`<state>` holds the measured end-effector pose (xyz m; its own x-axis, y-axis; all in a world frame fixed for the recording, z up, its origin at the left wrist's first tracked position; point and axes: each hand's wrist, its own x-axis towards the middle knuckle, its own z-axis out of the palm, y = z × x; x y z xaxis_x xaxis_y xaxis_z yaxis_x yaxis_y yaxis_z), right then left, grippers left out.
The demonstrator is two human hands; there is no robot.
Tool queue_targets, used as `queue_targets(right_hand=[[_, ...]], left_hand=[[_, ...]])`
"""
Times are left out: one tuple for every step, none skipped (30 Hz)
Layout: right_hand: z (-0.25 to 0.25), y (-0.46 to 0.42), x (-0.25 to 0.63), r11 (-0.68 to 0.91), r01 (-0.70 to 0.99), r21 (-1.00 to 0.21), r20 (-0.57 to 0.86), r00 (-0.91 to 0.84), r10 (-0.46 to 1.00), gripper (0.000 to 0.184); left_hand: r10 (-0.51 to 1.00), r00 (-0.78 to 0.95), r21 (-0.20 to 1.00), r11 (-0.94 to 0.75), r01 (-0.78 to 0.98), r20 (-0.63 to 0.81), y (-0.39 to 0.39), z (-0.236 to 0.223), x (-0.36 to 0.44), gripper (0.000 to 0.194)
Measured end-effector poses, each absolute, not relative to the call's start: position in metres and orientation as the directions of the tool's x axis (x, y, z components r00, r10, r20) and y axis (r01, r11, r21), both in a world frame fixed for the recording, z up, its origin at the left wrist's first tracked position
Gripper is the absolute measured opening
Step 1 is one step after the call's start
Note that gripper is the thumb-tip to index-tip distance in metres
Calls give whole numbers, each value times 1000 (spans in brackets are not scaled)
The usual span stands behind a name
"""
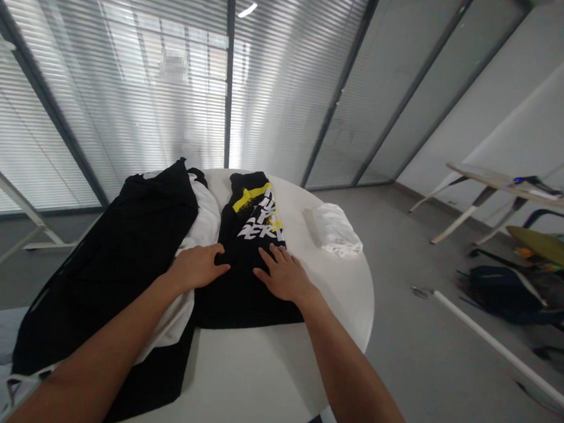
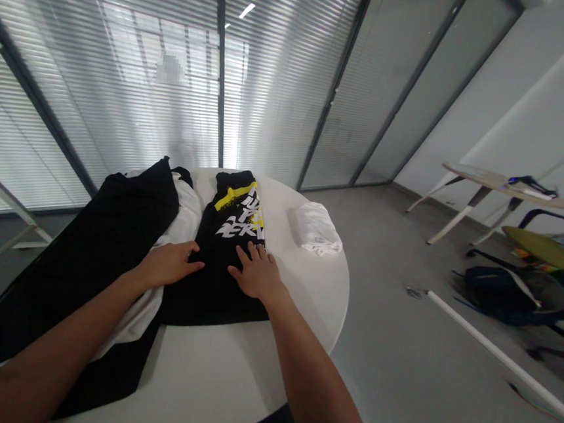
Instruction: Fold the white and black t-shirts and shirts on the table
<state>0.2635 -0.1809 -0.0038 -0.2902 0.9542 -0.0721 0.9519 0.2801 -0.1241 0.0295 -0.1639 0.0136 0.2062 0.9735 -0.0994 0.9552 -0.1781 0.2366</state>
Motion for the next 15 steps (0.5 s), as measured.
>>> queue_targets(right_hand=[[-2,-181,264,271,955,-122,-81,-282,956,66],[1,-182,264,264,957,-121,-90,-275,957,66],[4,-183,265,259,958,-122,-101,-272,957,66],[6,-184,266,259,957,-127,-114,-274,955,66],[9,-185,267,264,955,-134,-128,-280,951,67],[12,-185,269,271,952,-144,-140,-291,946,68],[15,-186,270,280,947,-157,-150,-304,941,68],[17,-186,272,288,942,-171,-155,-315,937,66],[20,-185,274,293,938,-184,-150,-321,935,64],[23,-185,276,295,935,-196,-136,-323,936,61],[25,-184,277,294,934,-204,-116,-321,940,58],[27,-183,278,292,933,-210,-95,-317,944,54],[29,-181,278,292,932,-214,-76,-314,946,52],[30,-180,278,292,931,-219,-61,-311,948,50],[31,-178,278,290,931,-223,-54,-309,950,49]], left_hand=[[973,202,282,-164,945,-110,-163,13,29,43],[972,205,333,-155,930,-119,-163,13,29,41],[968,216,382,-155,911,-123,-163,13,29,39],[965,233,425,-162,891,-122,-163,13,29,37],[961,251,460,-171,872,-119,-163,14,28,35],[955,270,487,-177,855,-126,-164,16,26,33],[945,292,513,-177,840,-151,-164,19,25,31],[927,319,540,-169,824,-197,-165,21,22,30],[900,351,567,-153,809,-258,-167,24,19,30],[864,388,593,-136,794,-321,-168,27,17,32],[822,427,618,-121,777,-376,-169,30,14,34],[777,466,643,-106,759,-422,-171,32,11,36],[732,503,666,-90,740,-460,-173,34,10,38],[685,536,686,-72,724,-493,-174,36,8,39],[639,562,700,-50,712,-525,-176,38,7,41]])
